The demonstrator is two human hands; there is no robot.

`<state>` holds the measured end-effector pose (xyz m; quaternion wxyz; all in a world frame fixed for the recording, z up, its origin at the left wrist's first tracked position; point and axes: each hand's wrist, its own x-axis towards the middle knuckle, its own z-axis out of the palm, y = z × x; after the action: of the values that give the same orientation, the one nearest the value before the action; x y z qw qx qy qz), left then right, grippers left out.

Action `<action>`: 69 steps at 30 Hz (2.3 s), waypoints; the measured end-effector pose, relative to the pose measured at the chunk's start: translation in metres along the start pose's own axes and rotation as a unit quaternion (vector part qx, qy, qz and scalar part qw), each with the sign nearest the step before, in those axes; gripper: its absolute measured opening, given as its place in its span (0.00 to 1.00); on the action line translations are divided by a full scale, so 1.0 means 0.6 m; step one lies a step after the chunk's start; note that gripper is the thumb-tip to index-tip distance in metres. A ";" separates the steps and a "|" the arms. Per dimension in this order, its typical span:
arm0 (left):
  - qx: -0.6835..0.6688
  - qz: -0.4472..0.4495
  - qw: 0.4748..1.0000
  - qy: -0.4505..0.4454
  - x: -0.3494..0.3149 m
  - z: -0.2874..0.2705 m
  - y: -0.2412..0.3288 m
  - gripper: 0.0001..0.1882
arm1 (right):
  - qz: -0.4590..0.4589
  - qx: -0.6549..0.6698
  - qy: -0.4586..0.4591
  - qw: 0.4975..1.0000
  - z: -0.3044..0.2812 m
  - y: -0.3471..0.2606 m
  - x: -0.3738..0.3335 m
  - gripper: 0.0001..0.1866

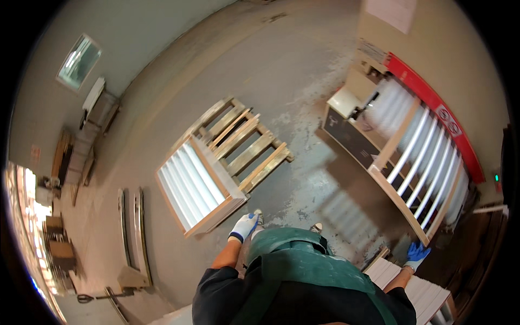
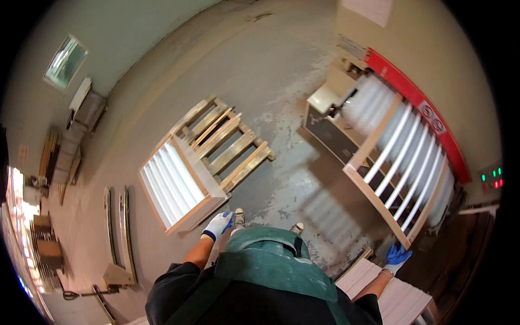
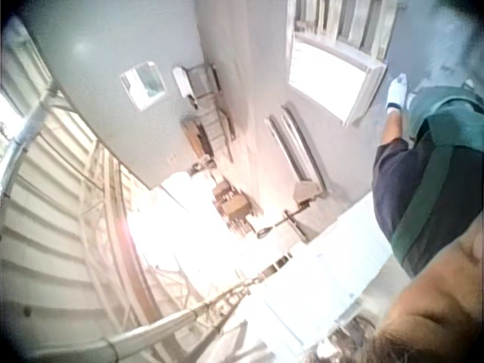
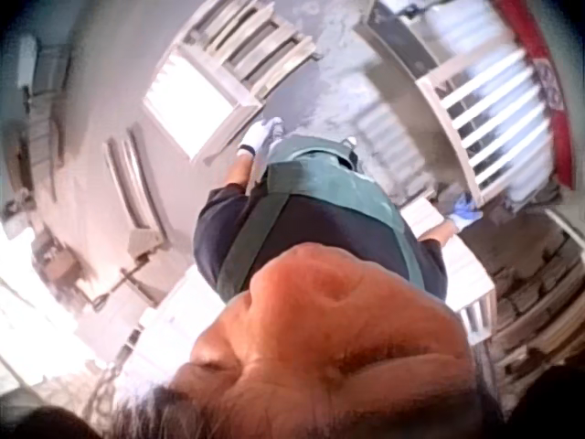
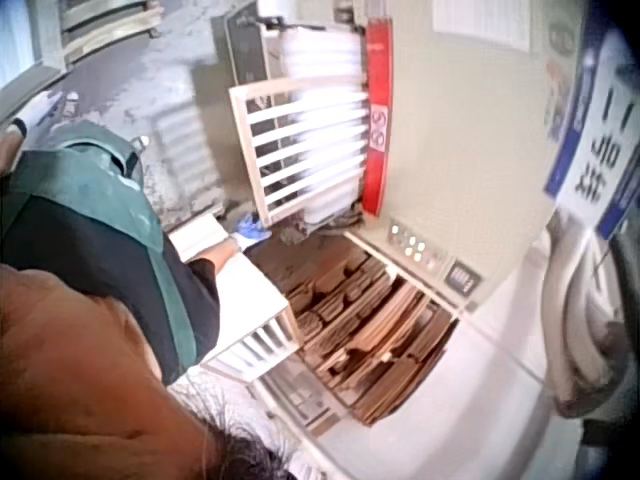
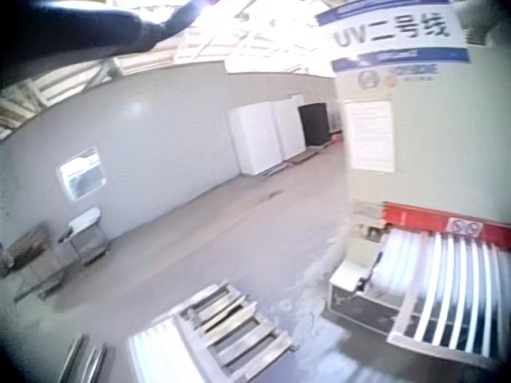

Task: The person repeatedly picks up white wooden frames from a pallet, places them onto a conveyor belt machine, and then retrieves them after processing. The person stacks the processed frames onto a growing pile to the right.

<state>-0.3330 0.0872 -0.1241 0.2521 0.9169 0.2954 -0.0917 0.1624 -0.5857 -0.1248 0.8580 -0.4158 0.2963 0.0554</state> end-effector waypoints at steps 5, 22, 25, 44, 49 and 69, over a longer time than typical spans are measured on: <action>-0.209 -0.336 0.918 0.006 -0.120 0.000 -0.158 0.27 | 0.193 -0.183 -0.019 0.964 0.036 0.270 -0.006 0.21; -0.248 -0.672 0.682 0.149 -0.295 0.126 -0.821 0.37 | -0.002 -0.780 -0.512 0.359 0.532 1.471 -0.640 0.35; -0.226 -0.672 0.673 0.213 -0.274 0.147 -0.796 0.28 | -0.087 -0.806 -0.509 0.289 0.542 1.492 -0.669 0.37; -0.297 -0.596 0.721 0.192 -0.310 0.083 -0.698 0.20 | -0.083 -0.827 -0.482 0.278 0.630 1.369 -0.670 0.30; -0.551 -0.500 0.611 0.271 -0.324 0.064 -0.652 0.17 | 0.074 -0.739 -0.579 0.337 0.725 1.278 -0.681 0.32; -0.499 -0.214 0.834 0.098 -0.013 -0.219 -0.049 0.12 | -0.095 -0.588 -0.273 0.756 0.477 0.372 -0.571 0.22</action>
<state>-0.3541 0.1715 -0.0212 0.6189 0.5847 0.5135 0.1070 -0.0620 -0.1754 0.0500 0.4900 -0.8316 -0.0823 0.2481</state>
